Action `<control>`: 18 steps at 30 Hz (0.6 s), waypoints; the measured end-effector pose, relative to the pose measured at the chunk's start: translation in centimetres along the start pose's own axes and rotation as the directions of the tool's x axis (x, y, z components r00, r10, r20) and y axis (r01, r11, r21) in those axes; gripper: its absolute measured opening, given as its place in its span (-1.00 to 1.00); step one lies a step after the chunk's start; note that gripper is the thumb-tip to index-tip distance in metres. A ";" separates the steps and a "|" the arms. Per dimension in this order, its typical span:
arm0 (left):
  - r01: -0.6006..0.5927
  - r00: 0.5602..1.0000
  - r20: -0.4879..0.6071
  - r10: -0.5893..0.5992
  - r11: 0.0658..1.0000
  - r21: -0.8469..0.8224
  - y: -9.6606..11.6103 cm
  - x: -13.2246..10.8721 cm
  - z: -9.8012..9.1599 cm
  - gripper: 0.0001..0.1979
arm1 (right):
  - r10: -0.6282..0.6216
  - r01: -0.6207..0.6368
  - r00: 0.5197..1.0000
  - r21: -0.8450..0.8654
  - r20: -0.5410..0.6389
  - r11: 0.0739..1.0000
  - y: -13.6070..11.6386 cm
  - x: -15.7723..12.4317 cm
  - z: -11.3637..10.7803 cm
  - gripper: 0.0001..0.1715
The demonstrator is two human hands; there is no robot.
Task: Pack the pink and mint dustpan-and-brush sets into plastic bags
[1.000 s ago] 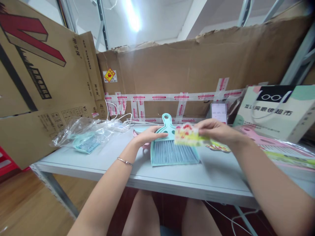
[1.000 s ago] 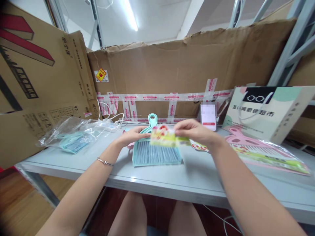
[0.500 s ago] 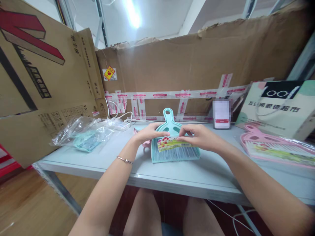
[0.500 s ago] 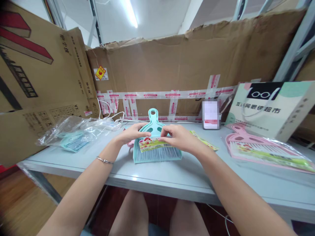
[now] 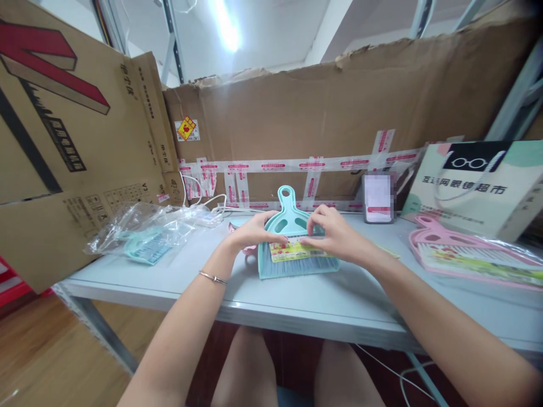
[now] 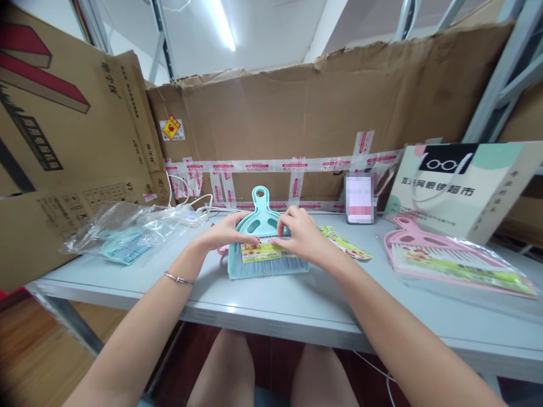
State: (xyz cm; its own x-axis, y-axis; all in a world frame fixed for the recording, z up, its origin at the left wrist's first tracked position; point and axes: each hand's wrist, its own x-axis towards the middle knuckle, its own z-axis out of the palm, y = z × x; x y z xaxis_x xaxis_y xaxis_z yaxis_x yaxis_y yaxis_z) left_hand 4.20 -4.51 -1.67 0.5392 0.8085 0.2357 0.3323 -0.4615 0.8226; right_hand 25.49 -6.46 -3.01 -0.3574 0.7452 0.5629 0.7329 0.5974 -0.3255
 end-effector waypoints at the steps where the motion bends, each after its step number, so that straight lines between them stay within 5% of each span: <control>1: -0.010 1.000 -0.029 0.009 1.000 -0.021 -0.1 0.1 -0.1 -0.47 | 0.029 -0.027 0.993 0.023 -0.111 0.999 0.1 0.1 -0.1 -0.70; 2: -0.018 0.998 -0.067 0.015 0.999 -0.049 -0.3 0.2 -0.3 -0.48 | 0.077 -0.061 0.964 0.067 -0.255 0.996 0.2 0.2 -0.1 -0.61; 4: -0.035 0.984 -0.177 0.010 0.990 -0.137 -0.7 0.6 -0.6 -0.50 | 0.236 -0.120 0.820 0.246 -0.522 0.962 0.4 0.5 -0.4 -0.38; 6: -0.063 0.953 -0.303 -0.017 0.965 -0.255 -0.9 0.9 -0.9 -0.51 | 0.469 -0.118 0.680 0.548 -0.564 0.828 0.3 0.7 -0.4 -0.23; 7: -0.089 0.932 -0.361 -0.030 0.947 -0.308 -1.0 1.1 -0.9 -0.51 | 0.570 -0.106 0.682 0.710 -0.458 0.697 0.0 0.8 -0.3 -0.21; 8: -0.119 0.913 -0.406 -0.035 0.930 -0.347 -1.0 1.2 -0.8 -0.50 | 0.618 -0.114 0.733 0.844 -0.285 0.524 -0.4 0.8 -0.2 -0.24; 11: -0.187 0.894 -0.447 0.007 0.914 -0.359 -0.9 1.3 -0.1 -0.47 | 0.462 -0.257 0.865 0.964 0.195 0.074 -1.8 0.7 0.6 -0.48; 14: -0.163 0.914 -0.405 0.032 0.942 -0.293 -0.9 1.2 0.8 -0.44 | 0.437 -0.296 0.852 0.954 0.288 -0.051 -2.8 0.6 1.5 -0.69; 18: -0.086 0.924 -0.382 0.020 0.984 -0.155 -0.7 1.3 0.7 -0.49 | 0.512 -0.288 0.804 0.951 0.302 -0.108 -2.5 0.6 2.3 -0.73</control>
State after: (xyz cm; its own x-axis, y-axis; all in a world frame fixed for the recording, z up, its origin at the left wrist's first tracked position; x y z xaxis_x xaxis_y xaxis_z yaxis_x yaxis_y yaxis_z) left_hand 5.21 -3.40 -2.36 0.2096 0.8771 0.4322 0.1607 -0.4669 0.8696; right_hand 22.15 -6.82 -3.60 -0.0868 0.9946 0.0565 -0.5269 0.0024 -0.8499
